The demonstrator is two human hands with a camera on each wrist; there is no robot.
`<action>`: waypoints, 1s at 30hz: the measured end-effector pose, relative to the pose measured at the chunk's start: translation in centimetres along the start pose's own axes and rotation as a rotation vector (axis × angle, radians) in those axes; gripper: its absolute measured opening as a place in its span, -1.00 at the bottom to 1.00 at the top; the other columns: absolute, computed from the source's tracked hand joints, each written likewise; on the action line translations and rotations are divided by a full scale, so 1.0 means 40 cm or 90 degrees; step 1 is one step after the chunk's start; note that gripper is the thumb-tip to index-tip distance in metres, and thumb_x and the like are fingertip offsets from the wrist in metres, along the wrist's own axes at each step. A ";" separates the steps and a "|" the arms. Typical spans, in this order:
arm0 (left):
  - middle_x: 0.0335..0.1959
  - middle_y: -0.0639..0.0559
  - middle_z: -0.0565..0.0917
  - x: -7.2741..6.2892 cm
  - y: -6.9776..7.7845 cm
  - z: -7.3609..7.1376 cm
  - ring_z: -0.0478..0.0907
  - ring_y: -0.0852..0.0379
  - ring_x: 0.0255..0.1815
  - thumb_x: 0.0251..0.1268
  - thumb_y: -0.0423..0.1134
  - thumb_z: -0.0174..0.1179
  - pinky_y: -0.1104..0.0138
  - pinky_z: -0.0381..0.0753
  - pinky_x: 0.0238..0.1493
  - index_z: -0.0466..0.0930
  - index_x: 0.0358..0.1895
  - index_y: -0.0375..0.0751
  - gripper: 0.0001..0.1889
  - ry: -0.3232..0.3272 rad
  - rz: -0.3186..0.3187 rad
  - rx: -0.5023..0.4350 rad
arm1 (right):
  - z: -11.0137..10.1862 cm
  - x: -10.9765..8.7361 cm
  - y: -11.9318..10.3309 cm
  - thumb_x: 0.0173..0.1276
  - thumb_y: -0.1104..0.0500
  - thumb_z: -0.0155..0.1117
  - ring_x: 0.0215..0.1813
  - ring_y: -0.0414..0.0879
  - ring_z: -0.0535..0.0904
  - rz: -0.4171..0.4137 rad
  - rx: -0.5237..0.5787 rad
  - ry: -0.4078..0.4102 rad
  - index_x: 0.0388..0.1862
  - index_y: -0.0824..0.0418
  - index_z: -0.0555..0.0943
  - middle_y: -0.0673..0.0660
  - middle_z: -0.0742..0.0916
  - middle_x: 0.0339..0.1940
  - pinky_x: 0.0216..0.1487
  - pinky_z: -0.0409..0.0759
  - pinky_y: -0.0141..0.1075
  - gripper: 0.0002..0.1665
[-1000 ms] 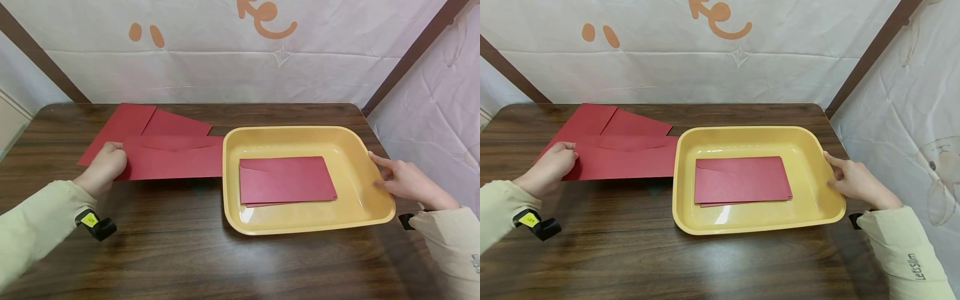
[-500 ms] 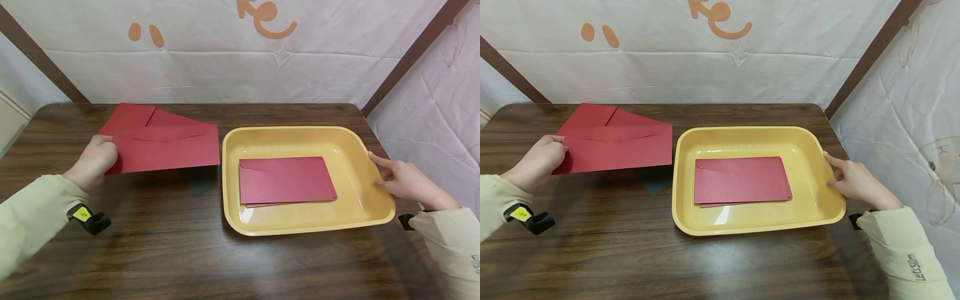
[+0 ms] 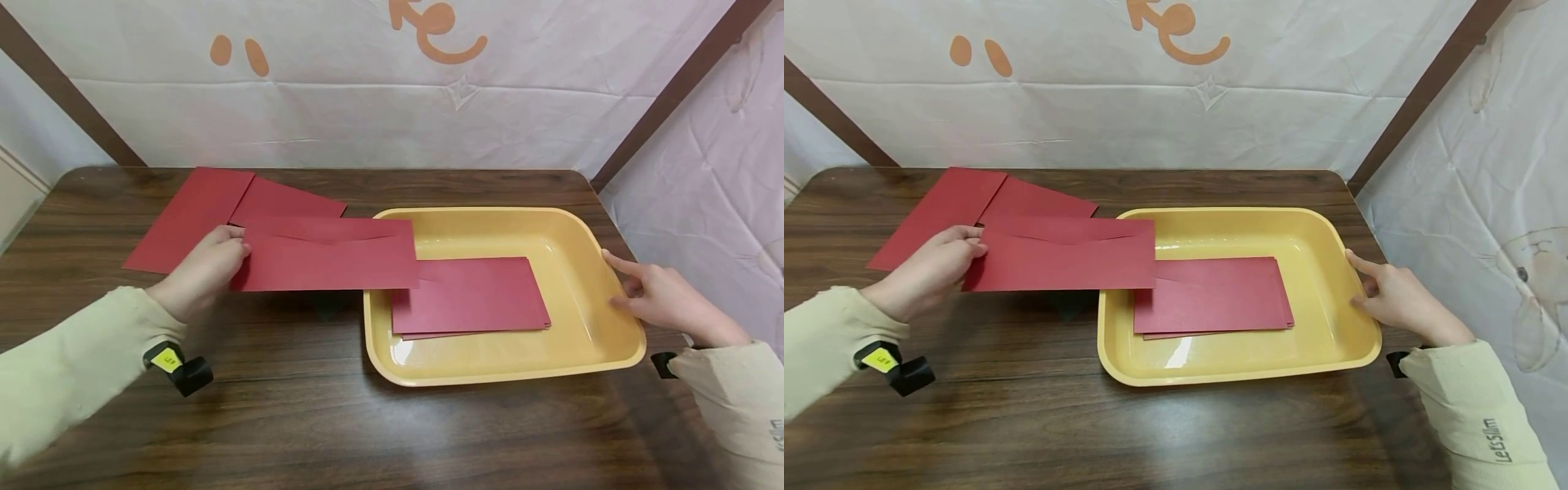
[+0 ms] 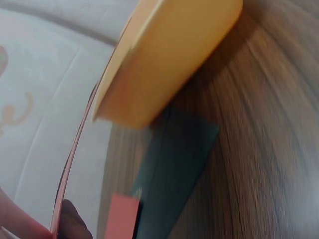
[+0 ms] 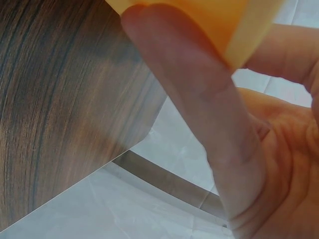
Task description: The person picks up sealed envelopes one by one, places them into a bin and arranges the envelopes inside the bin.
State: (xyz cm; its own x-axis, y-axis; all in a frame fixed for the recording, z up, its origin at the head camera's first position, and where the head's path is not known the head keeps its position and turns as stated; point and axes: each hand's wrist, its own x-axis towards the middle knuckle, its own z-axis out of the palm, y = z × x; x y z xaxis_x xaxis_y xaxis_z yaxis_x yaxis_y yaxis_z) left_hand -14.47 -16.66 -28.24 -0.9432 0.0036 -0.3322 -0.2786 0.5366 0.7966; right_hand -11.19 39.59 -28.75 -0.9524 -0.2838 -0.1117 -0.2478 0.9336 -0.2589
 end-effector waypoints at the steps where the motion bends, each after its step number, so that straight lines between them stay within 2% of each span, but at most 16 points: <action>1: 0.34 -0.46 0.07 -0.002 0.007 0.010 0.10 -0.19 0.24 0.45 -0.31 -0.35 0.30 0.27 0.03 -0.12 0.39 -0.62 -0.44 -0.011 0.002 -0.005 | 0.000 0.000 0.000 0.12 0.27 0.39 -0.62 -0.39 0.31 0.000 0.000 0.001 0.36 0.51 0.25 -0.10 0.62 -0.61 -0.48 0.32 -0.40 -0.14; 7: 0.40 -0.45 0.10 -0.011 0.056 0.068 0.13 -0.17 0.34 0.48 -0.33 -0.29 0.05 0.22 0.33 -0.18 0.43 -0.53 -0.43 -0.081 0.018 -0.040 | 0.000 -0.001 0.003 0.13 0.26 0.39 -0.62 -0.39 0.30 0.001 -0.001 -0.002 0.37 0.50 0.25 -0.10 0.63 -0.59 -0.48 0.31 -0.40 -0.14; 10: 0.39 -0.45 0.14 -0.014 0.077 0.098 0.21 -0.17 0.35 0.47 -0.36 -0.26 0.04 0.26 0.35 -0.22 0.43 -0.51 -0.42 -0.116 0.034 -0.063 | 0.001 -0.002 0.002 0.13 0.27 0.39 -0.62 -0.39 0.30 0.000 0.000 -0.001 0.36 0.50 0.25 -0.09 0.63 -0.60 -0.49 0.31 -0.40 -0.14; 15: 0.35 -0.40 0.25 -0.014 0.107 0.140 0.45 -0.16 0.15 0.46 -0.37 -0.18 0.06 0.35 0.28 -0.26 0.43 -0.42 -0.38 -0.158 0.051 -0.067 | 0.002 -0.002 0.002 0.13 0.25 0.40 -0.60 -0.39 0.34 0.004 -0.001 -0.005 0.36 0.50 0.25 -0.09 0.67 -0.57 -0.47 0.33 -0.40 -0.13; 20: 0.26 -0.34 0.40 -0.002 0.125 0.170 0.59 -0.08 -0.04 0.43 -0.38 -0.10 0.02 0.30 0.35 -0.27 0.43 -0.31 -0.34 -0.195 0.067 -0.067 | 0.002 -0.003 0.003 0.13 0.24 0.40 -0.58 -0.38 0.33 0.010 -0.003 -0.006 0.38 0.48 0.25 -0.09 0.64 -0.57 -0.45 0.32 -0.40 -0.12; 25: 0.15 -0.33 0.49 0.016 0.137 0.206 0.64 0.09 -0.24 0.39 -0.44 -0.08 0.09 0.47 0.20 -0.22 0.41 -0.23 -0.36 -0.226 0.098 -0.091 | 0.001 -0.006 0.003 0.11 0.25 0.41 -0.59 -0.37 0.30 0.003 -0.007 0.008 0.37 0.47 0.27 -0.11 0.57 -0.61 -0.46 0.30 -0.40 -0.13; 30: 0.17 -0.34 0.49 0.022 0.154 0.239 0.63 0.10 -0.19 0.38 -0.47 -0.08 0.20 0.60 0.00 -0.17 0.39 -0.24 -0.38 -0.248 0.134 -0.105 | 0.004 -0.005 0.005 0.12 0.24 0.41 -0.59 -0.37 0.29 0.002 -0.012 0.007 0.37 0.46 0.27 -0.11 0.55 -0.61 -0.45 0.29 -0.40 -0.13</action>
State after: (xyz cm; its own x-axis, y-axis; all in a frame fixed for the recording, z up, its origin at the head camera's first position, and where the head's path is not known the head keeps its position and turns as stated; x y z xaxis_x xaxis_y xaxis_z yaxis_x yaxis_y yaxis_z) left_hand -15.30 -5.26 -28.45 -0.8525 0.4315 -0.2951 -0.1437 0.3493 0.9259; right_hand -11.04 39.79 -28.93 -0.9551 -0.2784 -0.1017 -0.2480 0.9386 -0.2399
